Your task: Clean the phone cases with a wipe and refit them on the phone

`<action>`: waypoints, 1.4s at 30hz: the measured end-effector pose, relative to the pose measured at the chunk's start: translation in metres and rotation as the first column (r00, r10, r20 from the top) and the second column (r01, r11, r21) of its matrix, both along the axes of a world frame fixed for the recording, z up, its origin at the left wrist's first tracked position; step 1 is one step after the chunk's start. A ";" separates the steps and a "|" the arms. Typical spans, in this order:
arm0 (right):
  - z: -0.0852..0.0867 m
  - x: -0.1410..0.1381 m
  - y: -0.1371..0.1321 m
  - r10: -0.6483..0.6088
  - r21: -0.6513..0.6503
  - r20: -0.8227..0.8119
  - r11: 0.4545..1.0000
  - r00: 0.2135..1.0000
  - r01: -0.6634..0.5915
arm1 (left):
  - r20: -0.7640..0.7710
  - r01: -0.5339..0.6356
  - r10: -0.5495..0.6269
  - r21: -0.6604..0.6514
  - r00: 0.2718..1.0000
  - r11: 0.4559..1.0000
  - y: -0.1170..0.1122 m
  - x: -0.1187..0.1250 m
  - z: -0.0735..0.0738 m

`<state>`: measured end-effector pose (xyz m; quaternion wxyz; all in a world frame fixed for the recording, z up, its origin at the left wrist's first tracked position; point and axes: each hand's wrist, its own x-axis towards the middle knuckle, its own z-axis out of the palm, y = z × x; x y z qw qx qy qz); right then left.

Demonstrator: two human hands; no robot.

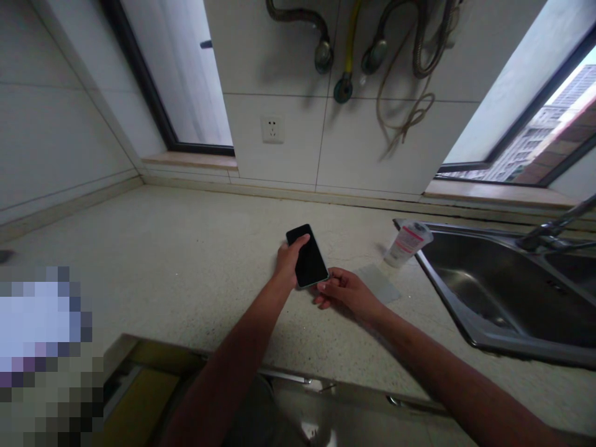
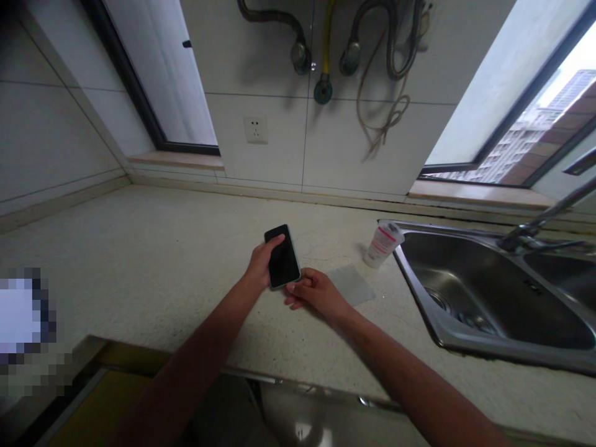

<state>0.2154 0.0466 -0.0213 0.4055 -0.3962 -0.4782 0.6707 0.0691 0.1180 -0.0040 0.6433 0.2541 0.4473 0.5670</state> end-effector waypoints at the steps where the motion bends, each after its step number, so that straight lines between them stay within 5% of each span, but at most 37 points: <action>1: 0.002 0.002 0.001 -0.011 0.021 0.020 1.000 1.000 0.011 | -0.096 -0.031 0.034 0.033 0.995 0.999 0.001 -0.003 0.000; 5: 0.009 0.014 0.008 -0.087 0.121 0.147 0.990 0.985 0.069 | -0.440 -0.092 0.137 0.122 0.887 0.988 0.005 -0.015 -0.004; 9: 0.021 0.037 0.018 -0.208 0.304 0.326 0.947 0.922 0.106 | -0.731 -0.022 0.137 0.165 0.668 0.986 0.009 -0.026 -0.006; 11: 0.027 0.053 0.022 -0.334 0.440 0.428 0.889 0.840 0.129 | -0.835 0.032 0.099 0.139 0.542 0.990 0.010 -0.029 -0.005; 15: 0.031 0.088 0.032 -0.606 0.642 0.582 0.752 0.542 0.151 | -0.956 0.104 0.022 0.054 0.292 0.993 0.005 -0.031 0.001; 18: 0.027 0.103 0.037 -0.627 0.650 0.650 0.752 0.430 0.112 | -0.993 0.150 -0.045 -0.029 0.105 0.988 -0.003 -0.028 0.005; 21: 0.023 0.104 0.039 -0.613 0.638 0.682 0.765 0.399 0.085 | -0.997 0.205 -0.079 -0.081 -0.018 0.975 -0.011 -0.026 0.006; 25: 0.019 0.088 0.036 -0.557 0.623 0.704 0.782 0.441 -0.007 | -0.988 0.236 -0.002 -0.038 -0.152 0.971 -0.017 -0.023 0.003; 30: 0.007 0.062 0.035 -0.354 0.506 0.514 0.861 0.781 0.057 | -0.975 0.217 0.022 -0.027 -0.220 0.976 -0.021 -0.018 0.002; 33: -0.002 0.049 0.038 -0.275 0.394 0.356 0.911 0.893 0.124 | -0.969 0.222 0.041 -0.015 -0.244 0.975 -0.022 -0.017 0.001; 42: -0.009 0.044 0.040 -0.357 0.420 0.355 0.887 0.864 0.194 | -0.951 0.238 0.079 0.006 -0.299 0.971 -0.023 -0.016 -0.001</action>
